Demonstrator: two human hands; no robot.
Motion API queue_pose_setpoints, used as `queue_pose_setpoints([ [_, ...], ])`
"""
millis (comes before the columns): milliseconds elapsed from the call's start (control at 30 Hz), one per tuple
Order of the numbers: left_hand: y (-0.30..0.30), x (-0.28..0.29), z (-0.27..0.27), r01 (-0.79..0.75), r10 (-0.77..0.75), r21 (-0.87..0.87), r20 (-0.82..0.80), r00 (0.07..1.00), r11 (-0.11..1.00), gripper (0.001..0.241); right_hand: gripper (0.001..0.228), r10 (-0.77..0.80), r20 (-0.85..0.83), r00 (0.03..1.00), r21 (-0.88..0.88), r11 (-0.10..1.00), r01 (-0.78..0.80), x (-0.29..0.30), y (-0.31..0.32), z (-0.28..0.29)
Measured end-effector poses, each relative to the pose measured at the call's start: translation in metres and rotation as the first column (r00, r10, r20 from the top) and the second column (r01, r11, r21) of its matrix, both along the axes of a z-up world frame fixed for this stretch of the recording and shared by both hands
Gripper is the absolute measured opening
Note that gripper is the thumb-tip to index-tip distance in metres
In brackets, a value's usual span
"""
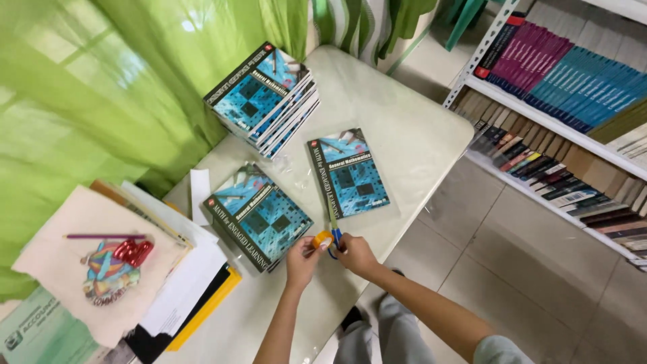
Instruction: The person is covering books with plastic wrapping and securing it with adhesive tape.
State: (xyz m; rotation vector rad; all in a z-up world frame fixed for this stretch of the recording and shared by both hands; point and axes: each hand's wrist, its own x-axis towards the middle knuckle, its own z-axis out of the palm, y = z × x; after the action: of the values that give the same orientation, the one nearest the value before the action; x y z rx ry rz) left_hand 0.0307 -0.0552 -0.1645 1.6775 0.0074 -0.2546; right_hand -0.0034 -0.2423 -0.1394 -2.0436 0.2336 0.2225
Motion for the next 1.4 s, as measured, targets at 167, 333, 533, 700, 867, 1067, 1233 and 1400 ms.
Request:
queue_pose_setpoints([
  [167,0.031,-0.012,-0.003,-0.04,0.041,-0.014,0.066,0.997,0.999,0.03,0.014,0.15,-0.048,0.988,0.128,0.981,-0.143,-0.007,0.03,-0.004],
  [333,0.045,-0.018,0.002,-0.058,0.058,0.007,0.083,0.995,0.998,0.031,0.029,0.462,0.112,0.88,-0.106,0.886,-0.452,-0.007,0.022,-0.019],
  [533,0.053,-0.018,0.018,-0.052,0.052,0.001,0.046,0.998,0.999,0.028,0.026,0.751,0.116,0.651,-0.573,0.585,-0.573,-0.005,0.029,0.01],
  [700,0.061,-0.02,0.049,0.036,-0.038,0.028,0.069,0.997,0.999,0.03,0.031,0.137,0.132,0.982,0.223,0.961,-0.164,0.015,0.024,0.051],
  [867,0.059,-0.012,0.058,0.138,-0.132,-0.026,0.162,0.978,0.99,0.031,0.034,0.309,0.198,0.93,0.379,0.851,-0.364,0.024,0.013,0.062],
  [1067,0.054,-0.012,0.105,0.207,-0.207,0.024,0.213,0.955,0.978,0.031,0.036,0.418,0.044,0.907,0.562,0.741,-0.368,0.033,0.005,0.066],
  [1233,0.047,-0.013,0.129,0.234,-0.242,0.059,0.24,0.94,0.97,0.032,0.03,0.399,-0.001,0.917,0.712,0.644,-0.28,0.033,-0.003,0.076],
  [1400,0.042,-0.016,0.142,0.245,-0.242,0.018,0.228,0.943,0.969,0.031,0.02,0.376,-0.018,0.926,0.754,0.613,-0.234,0.037,-0.009,0.066],
])
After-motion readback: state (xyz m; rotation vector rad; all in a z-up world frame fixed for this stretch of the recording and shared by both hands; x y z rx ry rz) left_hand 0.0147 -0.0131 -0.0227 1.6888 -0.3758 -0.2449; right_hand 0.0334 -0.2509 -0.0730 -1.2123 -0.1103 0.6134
